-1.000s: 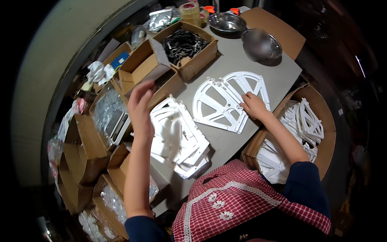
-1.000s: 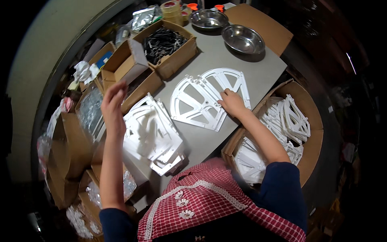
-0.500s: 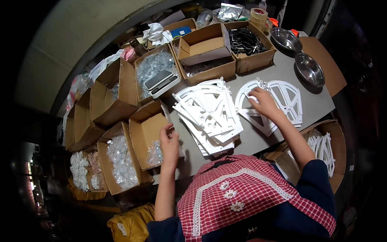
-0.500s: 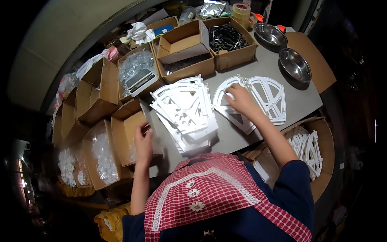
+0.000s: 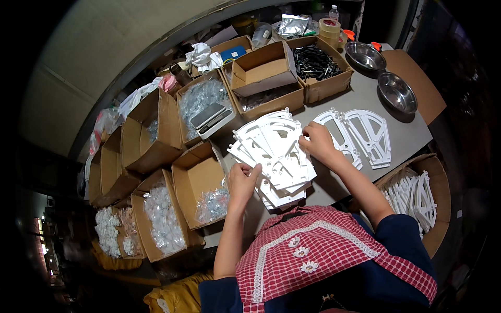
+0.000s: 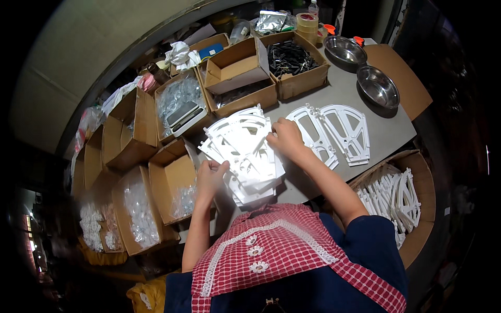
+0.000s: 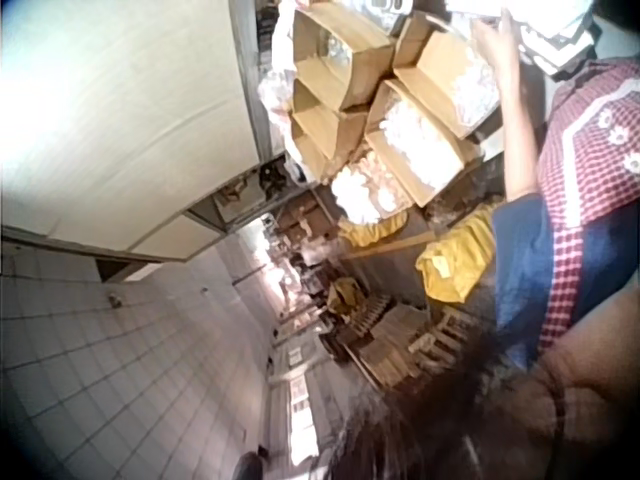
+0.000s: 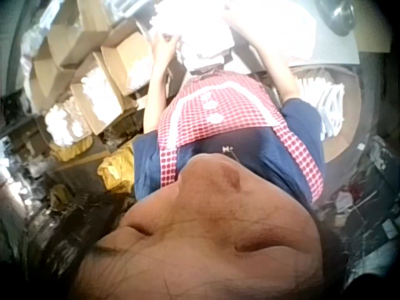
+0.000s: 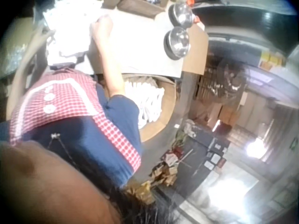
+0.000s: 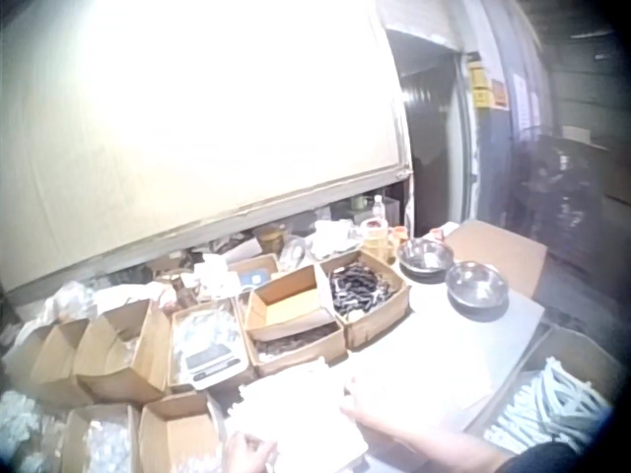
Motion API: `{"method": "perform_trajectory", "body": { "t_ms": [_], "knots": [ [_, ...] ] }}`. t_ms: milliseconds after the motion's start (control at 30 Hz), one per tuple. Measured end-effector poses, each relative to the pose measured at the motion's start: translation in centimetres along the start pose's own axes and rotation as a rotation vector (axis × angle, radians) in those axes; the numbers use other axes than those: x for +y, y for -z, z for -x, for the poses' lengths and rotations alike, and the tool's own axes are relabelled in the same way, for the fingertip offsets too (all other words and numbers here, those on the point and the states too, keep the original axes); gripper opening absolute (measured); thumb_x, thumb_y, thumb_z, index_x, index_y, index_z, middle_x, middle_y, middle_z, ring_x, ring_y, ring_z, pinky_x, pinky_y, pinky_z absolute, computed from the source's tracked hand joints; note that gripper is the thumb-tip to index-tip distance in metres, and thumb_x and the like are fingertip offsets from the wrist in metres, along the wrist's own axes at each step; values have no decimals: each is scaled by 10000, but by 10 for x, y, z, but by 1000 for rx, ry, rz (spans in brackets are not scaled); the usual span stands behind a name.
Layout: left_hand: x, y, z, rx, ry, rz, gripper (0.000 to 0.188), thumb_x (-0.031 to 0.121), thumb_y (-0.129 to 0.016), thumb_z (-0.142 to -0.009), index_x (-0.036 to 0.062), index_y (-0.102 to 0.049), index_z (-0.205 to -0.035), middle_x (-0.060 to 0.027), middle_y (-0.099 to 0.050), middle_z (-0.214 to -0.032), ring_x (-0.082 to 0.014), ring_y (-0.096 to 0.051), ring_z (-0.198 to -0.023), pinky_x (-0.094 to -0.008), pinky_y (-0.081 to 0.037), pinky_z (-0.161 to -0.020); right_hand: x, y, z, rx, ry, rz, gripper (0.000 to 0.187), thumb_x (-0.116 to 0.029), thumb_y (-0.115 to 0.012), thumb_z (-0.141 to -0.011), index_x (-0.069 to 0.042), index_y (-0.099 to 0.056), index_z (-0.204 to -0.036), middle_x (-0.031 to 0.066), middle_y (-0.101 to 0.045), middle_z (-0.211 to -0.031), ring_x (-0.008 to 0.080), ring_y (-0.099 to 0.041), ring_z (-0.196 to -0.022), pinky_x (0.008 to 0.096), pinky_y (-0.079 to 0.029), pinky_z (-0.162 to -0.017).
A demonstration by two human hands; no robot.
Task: The person takes several white plastic components from a yellow bag on the floor, places them on a scale on a workbench, and then organizes them into stacks before putting them into cardboard boxes.
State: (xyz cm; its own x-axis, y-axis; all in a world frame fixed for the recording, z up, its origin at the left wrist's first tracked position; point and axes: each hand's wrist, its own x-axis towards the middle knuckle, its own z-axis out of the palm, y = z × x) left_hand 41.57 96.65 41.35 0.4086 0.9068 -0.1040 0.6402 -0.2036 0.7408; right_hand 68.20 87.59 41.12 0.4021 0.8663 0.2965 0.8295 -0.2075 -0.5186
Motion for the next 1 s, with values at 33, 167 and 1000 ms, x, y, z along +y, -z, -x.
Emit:
{"method": "perform_trajectory", "body": {
  "t_ms": [33,167,1000],
  "knots": [
    [1,-1,4,5,41,120,463,385,-729,-848,-42,-600,-972,-133,-643,-872,-235,-613,-866,-350,-487,-792,-5,3,5,47,-39,-117,238,-192,-647,-753,18,-683,-858,188,-640,-807,331,-631,-758,405,-512,-714],
    [-4,5,17,-21,151,601,375,294,-662,-928,-42,-588,-1077,-105,-636,-945,-179,-613,-917,-302,-488,-819,-54,34,9,107,-190,-555,186,-122,-641,-823,14,-668,-947,146,-665,-783,187,-654,-664,291,-508,-626],
    [54,104,220,481,-122,831,278,62,-453,-950,-94,-460,-1180,-305,-605,-1137,-349,-685,-935,-401,-582,-844,-274,17,-6,-194,1009,-542,689,-9,-665,-716,-122,-494,-1373,231,-299,-1501,453,-258,-1409,520,-317,-1119]
  ]
}}
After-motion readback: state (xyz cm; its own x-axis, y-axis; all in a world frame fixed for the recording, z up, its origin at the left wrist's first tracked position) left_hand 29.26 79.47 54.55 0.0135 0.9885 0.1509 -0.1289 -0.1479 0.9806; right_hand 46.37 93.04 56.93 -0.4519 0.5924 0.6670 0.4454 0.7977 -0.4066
